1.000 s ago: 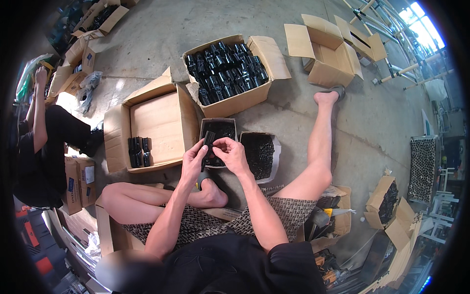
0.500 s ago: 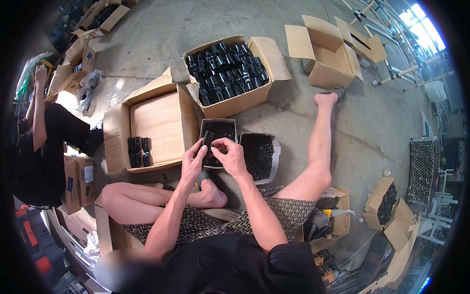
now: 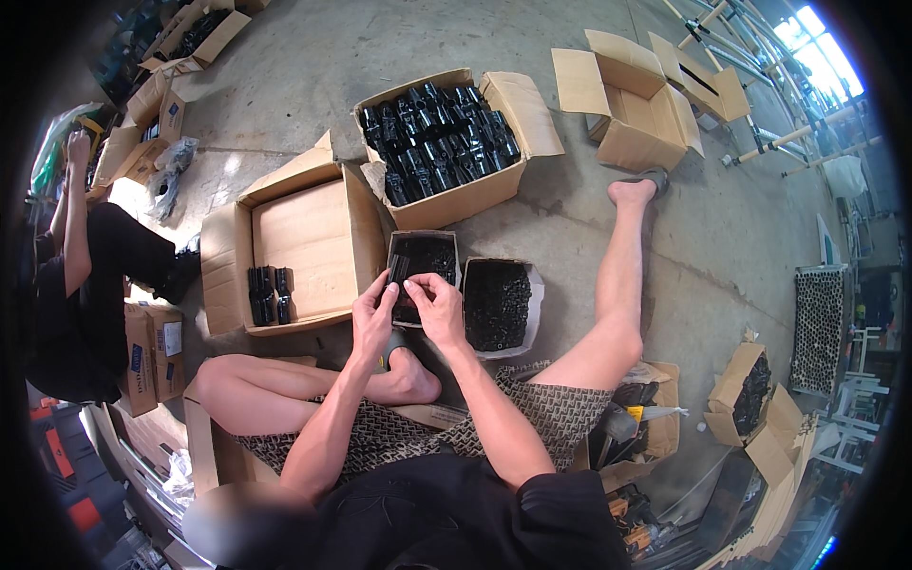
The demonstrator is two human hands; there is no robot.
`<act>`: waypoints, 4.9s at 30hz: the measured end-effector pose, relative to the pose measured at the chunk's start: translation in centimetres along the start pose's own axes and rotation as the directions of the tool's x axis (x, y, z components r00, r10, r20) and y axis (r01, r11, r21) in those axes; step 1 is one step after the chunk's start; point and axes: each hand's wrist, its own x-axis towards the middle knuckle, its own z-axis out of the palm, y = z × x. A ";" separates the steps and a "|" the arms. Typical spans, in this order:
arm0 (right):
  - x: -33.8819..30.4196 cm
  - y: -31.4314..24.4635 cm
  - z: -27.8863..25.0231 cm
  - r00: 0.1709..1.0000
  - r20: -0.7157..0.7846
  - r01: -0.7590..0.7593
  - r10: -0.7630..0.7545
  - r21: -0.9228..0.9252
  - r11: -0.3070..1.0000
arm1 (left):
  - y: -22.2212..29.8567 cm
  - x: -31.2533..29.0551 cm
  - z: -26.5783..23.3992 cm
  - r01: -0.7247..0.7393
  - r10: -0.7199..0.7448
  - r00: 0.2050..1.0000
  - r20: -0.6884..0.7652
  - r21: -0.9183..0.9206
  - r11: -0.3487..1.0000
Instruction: The person assembles small black plastic housings by manually inserting metal pins into them while sitting on the floor surrounded by boxes.
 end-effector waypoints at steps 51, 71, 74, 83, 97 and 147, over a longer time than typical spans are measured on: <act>1.0 0.3 -0.9 0.998 -0.057 -0.019 0.002 -0.298 0.954 | 0.8 -0.2 0.2 0.000 -0.006 0.999 0.040 0.137 0.991; 0.8 -0.5 -2.0 0.994 0.109 0.019 0.002 -0.193 0.981 | 0.5 0.0 -0.3 0.071 -0.086 0.991 0.105 0.135 0.988; 1.0 0.6 -2.5 0.986 0.158 0.072 -0.051 -0.127 0.989 | 0.8 0.2 -0.3 0.076 -0.098 0.987 0.124 0.171 0.982; 3.7 -0.6 -6.1 0.840 0.400 -0.368 0.366 -0.074 0.927 | 2.0 0.6 -1.4 0.117 -0.202 0.894 0.399 0.228 0.967; 5.4 -4.4 -7.8 0.789 0.457 -0.394 0.410 -0.135 0.909 | 5.2 1.1 -1.7 -0.167 0.025 0.927 0.375 0.351 0.922; 0.2 1.7 -2.8 0.818 0.576 0.097 -0.001 -0.137 0.986 | 1.7 0.1 -4.9 0.311 -0.395 0.875 0.281 0.301 0.902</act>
